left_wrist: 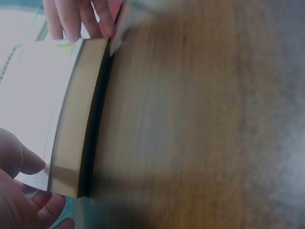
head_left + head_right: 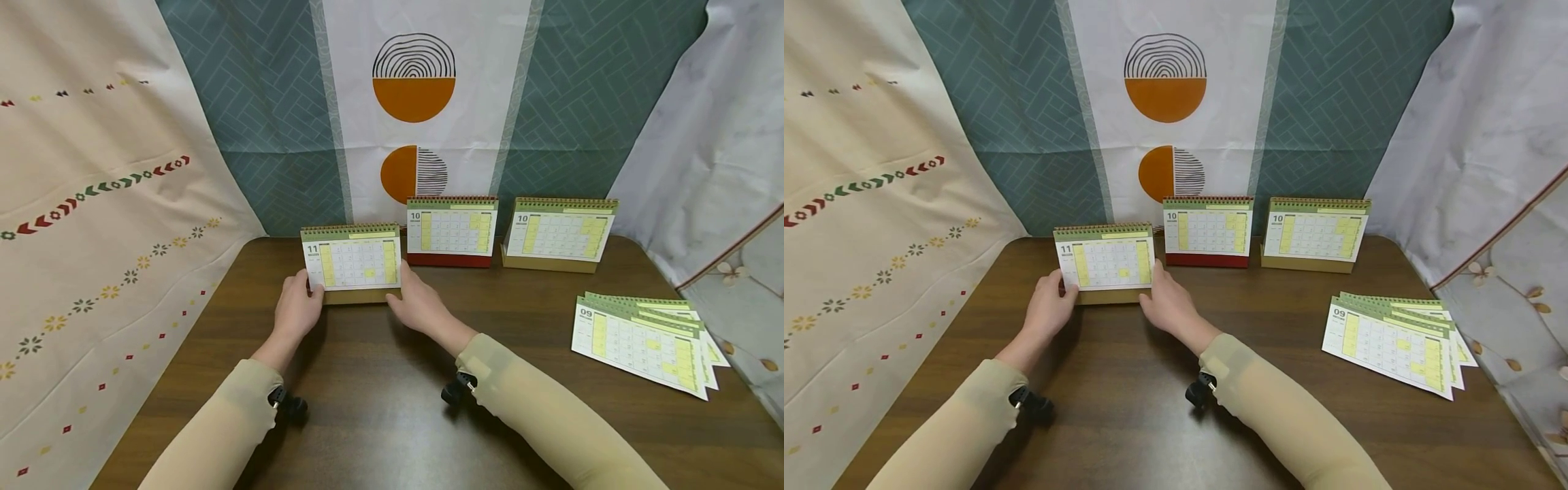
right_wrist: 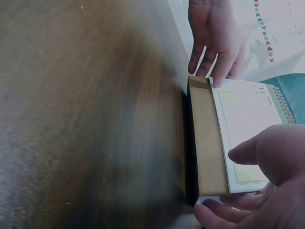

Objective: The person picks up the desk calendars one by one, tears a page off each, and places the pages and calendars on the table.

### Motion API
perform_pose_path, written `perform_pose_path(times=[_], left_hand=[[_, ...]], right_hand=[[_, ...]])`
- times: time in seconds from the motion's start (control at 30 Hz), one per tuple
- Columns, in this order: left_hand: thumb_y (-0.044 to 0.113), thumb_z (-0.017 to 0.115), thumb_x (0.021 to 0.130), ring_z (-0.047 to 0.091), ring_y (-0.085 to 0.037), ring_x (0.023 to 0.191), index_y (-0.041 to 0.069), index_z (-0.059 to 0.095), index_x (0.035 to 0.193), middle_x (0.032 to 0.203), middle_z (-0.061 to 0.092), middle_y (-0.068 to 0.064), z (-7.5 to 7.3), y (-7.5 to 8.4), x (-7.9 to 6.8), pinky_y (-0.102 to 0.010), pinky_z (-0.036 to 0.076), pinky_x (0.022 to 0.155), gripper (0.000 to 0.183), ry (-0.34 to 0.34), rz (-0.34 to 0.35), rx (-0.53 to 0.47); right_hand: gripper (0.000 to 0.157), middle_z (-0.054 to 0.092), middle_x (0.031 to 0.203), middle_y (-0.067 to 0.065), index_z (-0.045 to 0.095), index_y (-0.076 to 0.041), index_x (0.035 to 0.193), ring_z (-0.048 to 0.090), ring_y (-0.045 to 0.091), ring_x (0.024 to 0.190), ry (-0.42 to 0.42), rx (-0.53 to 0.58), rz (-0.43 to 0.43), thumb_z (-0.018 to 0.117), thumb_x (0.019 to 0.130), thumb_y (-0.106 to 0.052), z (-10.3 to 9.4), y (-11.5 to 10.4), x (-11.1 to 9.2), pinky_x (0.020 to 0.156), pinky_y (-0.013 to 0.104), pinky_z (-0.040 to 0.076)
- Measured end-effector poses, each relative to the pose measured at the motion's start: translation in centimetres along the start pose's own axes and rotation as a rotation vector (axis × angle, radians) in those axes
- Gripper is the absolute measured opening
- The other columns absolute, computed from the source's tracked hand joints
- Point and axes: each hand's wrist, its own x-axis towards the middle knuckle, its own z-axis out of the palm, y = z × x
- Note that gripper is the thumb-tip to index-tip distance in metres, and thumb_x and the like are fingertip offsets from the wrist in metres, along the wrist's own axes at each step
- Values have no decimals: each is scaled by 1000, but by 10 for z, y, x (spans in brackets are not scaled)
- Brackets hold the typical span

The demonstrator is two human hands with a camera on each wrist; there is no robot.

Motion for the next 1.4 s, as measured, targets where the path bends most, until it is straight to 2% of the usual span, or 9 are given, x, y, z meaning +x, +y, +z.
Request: perform_pose_path(times=[0.17, 0.3, 0.43, 0.73, 0.77, 1.0, 1.1, 1.27, 1.4], left_hand=[[19, 56, 113, 52, -42, 120, -9, 54, 147, 138, 51, -31, -1, 0, 4, -59, 47, 97, 44, -2, -1, 20], [20, 56, 112, 54, -43, 124, -8, 58, 140, 141, 51, -33, 0, 1, 7, -62, 48, 96, 40, -7, 2, 30], [19, 54, 112, 54, -47, 128, -9, 57, 139, 142, 50, -35, 2, -1, 16, -63, 48, 100, 39, -30, -12, 30], [30, 57, 108, 58, -45, 122, -4, 57, 138, 135, 53, -30, 45, -64, 79, -59, 50, 97, 45, -4, 4, 53], [29, 57, 108, 58, -44, 122, -4, 57, 139, 136, 53, -30, 41, -60, 76, -58, 50, 98, 45, -13, 10, 51], [28, 56, 108, 57, -46, 126, -6, 51, 150, 142, 49, -32, 47, -69, 97, -59, 48, 102, 54, -12, -28, 38], [25, 55, 109, 57, -47, 126, -7, 50, 153, 143, 49, -32, 39, -56, 93, -60, 48, 103, 54, -38, -43, 34], [21, 55, 108, 53, -48, 133, -7, 47, 156, 149, 46, -34, 15, -22, 70, -57, 46, 109, 55, -71, -52, 1], [19, 53, 110, 47, -48, 140, -7, 32, 167, 160, 36, -37, 3, -5, 53, -56, 41, 117, 66, -85, -51, -48]], right_hand=[[86, 24, 179, 23, 9, 5, 173, 45, 37, 154, -8, -55, 36, 62, 114, -27, -1, -4, 6, 116, 53, 46], [85, 26, 178, 23, 9, 4, 174, 60, 37, 136, -9, -93, 61, 61, 114, -28, -1, -6, 11, 104, 53, 54], [85, 30, 177, 23, 11, 5, 174, 64, 37, 127, -4, -106, 72, 62, 114, -27, 0, -6, 18, 101, 54, 55], [83, 38, 173, 24, 15, 4, 173, 50, 36, 151, -7, -109, 103, 64, 113, -28, 4, -3, 38, 114, 52, 49], [83, 37, 174, 24, 15, 4, 173, 48, 37, 152, -11, -104, 107, 63, 113, -27, 4, -4, 39, 116, 52, 48], [86, 40, 171, 28, 11, 7, 173, 52, 42, 148, -37, -108, 131, 60, 112, -29, 9, 3, 64, 114, 57, 48], [83, 47, 166, 27, 16, 7, 172, 58, 41, 140, -17, -146, 133, 60, 112, -30, 11, 5, 69, 107, 58, 53], [78, 59, 156, 20, 27, 0, 172, 66, 36, 128, 55, -196, 153, 64, 111, -30, 7, -4, 58, 99, 56, 57], [77, 59, 156, 18, 30, -3, 173, 67, 35, 126, 121, -271, 136, 65, 111, -32, 6, -5, 48, 96, 54, 58]])
